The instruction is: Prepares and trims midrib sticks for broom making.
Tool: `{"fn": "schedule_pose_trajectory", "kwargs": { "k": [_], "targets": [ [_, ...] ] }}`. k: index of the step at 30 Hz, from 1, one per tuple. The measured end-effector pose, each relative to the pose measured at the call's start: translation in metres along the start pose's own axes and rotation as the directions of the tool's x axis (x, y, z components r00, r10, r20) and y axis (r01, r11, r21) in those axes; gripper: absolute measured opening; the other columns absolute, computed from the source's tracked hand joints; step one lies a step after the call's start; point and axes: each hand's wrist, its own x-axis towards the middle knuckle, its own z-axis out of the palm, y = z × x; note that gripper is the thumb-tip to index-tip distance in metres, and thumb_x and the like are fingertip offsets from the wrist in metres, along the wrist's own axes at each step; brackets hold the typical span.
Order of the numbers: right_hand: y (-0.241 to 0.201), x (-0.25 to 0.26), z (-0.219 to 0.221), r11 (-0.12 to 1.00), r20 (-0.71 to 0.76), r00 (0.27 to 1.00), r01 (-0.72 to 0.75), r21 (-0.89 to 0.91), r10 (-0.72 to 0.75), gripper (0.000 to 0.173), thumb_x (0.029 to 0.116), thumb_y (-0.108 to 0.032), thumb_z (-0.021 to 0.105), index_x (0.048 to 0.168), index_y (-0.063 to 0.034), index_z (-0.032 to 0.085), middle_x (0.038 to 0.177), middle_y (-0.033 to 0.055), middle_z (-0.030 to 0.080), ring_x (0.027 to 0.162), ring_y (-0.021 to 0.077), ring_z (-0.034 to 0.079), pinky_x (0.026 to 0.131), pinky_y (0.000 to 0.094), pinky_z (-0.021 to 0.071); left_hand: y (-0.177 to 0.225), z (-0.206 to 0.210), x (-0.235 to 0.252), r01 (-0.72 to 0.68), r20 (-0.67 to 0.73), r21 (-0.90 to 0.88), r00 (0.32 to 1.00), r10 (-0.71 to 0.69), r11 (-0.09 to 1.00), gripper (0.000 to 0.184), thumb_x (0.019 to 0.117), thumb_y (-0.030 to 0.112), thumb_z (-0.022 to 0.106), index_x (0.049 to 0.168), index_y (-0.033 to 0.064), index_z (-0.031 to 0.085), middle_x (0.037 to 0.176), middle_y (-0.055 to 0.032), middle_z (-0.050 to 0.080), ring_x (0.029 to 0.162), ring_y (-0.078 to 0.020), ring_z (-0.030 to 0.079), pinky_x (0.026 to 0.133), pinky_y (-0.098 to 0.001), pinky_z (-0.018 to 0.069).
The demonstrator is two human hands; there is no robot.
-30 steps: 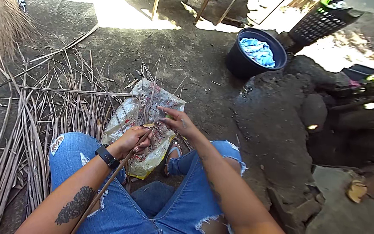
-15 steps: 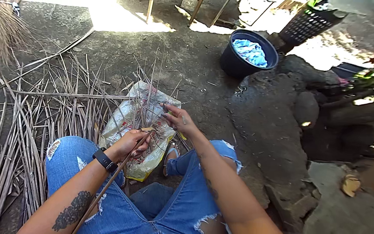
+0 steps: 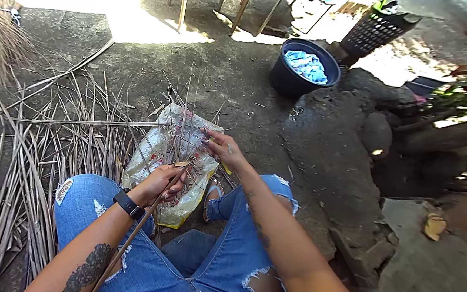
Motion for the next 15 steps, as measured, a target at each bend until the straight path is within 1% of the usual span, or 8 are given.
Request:
{"fn": "schedule_pose_trajectory", "kwargs": {
  "k": [2, 5, 8, 10, 12, 15],
  "targets": [
    [-0.002, 0.001, -0.004, 0.999, -0.048, 0.999, -0.005, 0.032, 0.006, 0.045, 0.1034, -0.009, 0.058, 0.147, -0.0036, 0.052, 0.065, -0.0008, 0.055, 0.047, 0.0036, 0.043, 0.043, 0.0192, 0.0368, -0.001, 0.001, -0.002, 0.010, 0.017, 0.020, 1.000, -0.010, 1.000, 0.046, 0.1124, 0.024, 0.018, 0.086, 0.0107, 0.053, 0.053, 0.0055, 0.043, 0.038, 0.0000, 0.038, 0.037, -0.0136, 0.0342],
    [-0.008, -0.002, -0.011, 0.993, -0.105, 0.994, -0.005, 0.119, 0.018, 0.043, 0.1048, -0.010, 0.056, 0.148, -0.0075, 0.052, 0.065, -0.0011, 0.053, 0.047, 0.0037, 0.043, 0.042, 0.0183, 0.0360, -0.001, 0.005, -0.005, 0.011, 0.022, 0.042, 1.000, -0.012, 0.999, 0.045, 0.1117, 0.023, 0.018, 0.086, 0.0107, 0.054, 0.054, 0.0052, 0.045, 0.039, -0.0006, 0.040, 0.038, -0.0141, 0.0359],
    [-0.011, -0.009, -0.009, 0.993, -0.016, 1.000, -0.013, 0.120, 0.015, 0.044, 0.1053, -0.015, 0.056, 0.149, -0.0146, 0.052, 0.064, -0.0009, 0.054, 0.044, 0.0029, 0.042, 0.040, 0.0166, 0.0352, 0.000, 0.004, -0.005, -0.011, 0.002, 0.026, 1.000, 0.011, 1.000, 0.047, 0.1122, 0.023, 0.019, 0.086, 0.0096, 0.056, 0.053, 0.0052, 0.046, 0.039, -0.0002, 0.041, 0.038, -0.0140, 0.0359],
    [-0.006, -0.007, -0.007, 0.995, 0.027, 1.000, -0.008, 0.098, 0.005, 0.045, 0.1050, -0.015, 0.057, 0.150, -0.0145, 0.052, 0.066, 0.0000, 0.057, 0.044, 0.0028, 0.042, 0.040, 0.0164, 0.0354, 0.001, 0.004, -0.005, -0.005, 0.002, 0.028, 1.000, 0.005, 1.000, 0.046, 0.1124, 0.023, 0.020, 0.086, 0.0101, 0.055, 0.054, 0.0055, 0.045, 0.039, -0.0001, 0.040, 0.038, -0.0139, 0.0353],
    [-0.006, -0.005, -0.007, 0.996, 0.003, 1.000, -0.008, 0.091, 0.008, 0.045, 0.1046, -0.014, 0.057, 0.149, -0.0128, 0.053, 0.064, -0.0004, 0.055, 0.043, 0.0025, 0.041, 0.039, 0.0164, 0.0345, 0.001, 0.003, -0.005, -0.003, 0.013, 0.033, 1.000, 0.002, 0.999, 0.046, 0.1119, 0.023, 0.019, 0.086, 0.0106, 0.054, 0.054, 0.0056, 0.045, 0.039, 0.0001, 0.040, 0.038, -0.0137, 0.0355],
    [-0.007, 0.001, -0.011, 0.993, -0.057, 0.998, -0.013, 0.121, 0.020, 0.045, 0.1041, -0.010, 0.057, 0.148, -0.0068, 0.052, 0.064, -0.0004, 0.054, 0.045, 0.0040, 0.042, 0.041, 0.0188, 0.0363, 0.001, 0.005, -0.009, -0.006, 0.008, 0.047, 1.000, 0.005, 0.999, 0.046, 0.1119, 0.022, 0.019, 0.086, 0.0099, 0.055, 0.053, 0.0050, 0.046, 0.038, -0.0002, 0.040, 0.037, -0.0137, 0.0358]
  ]
}}
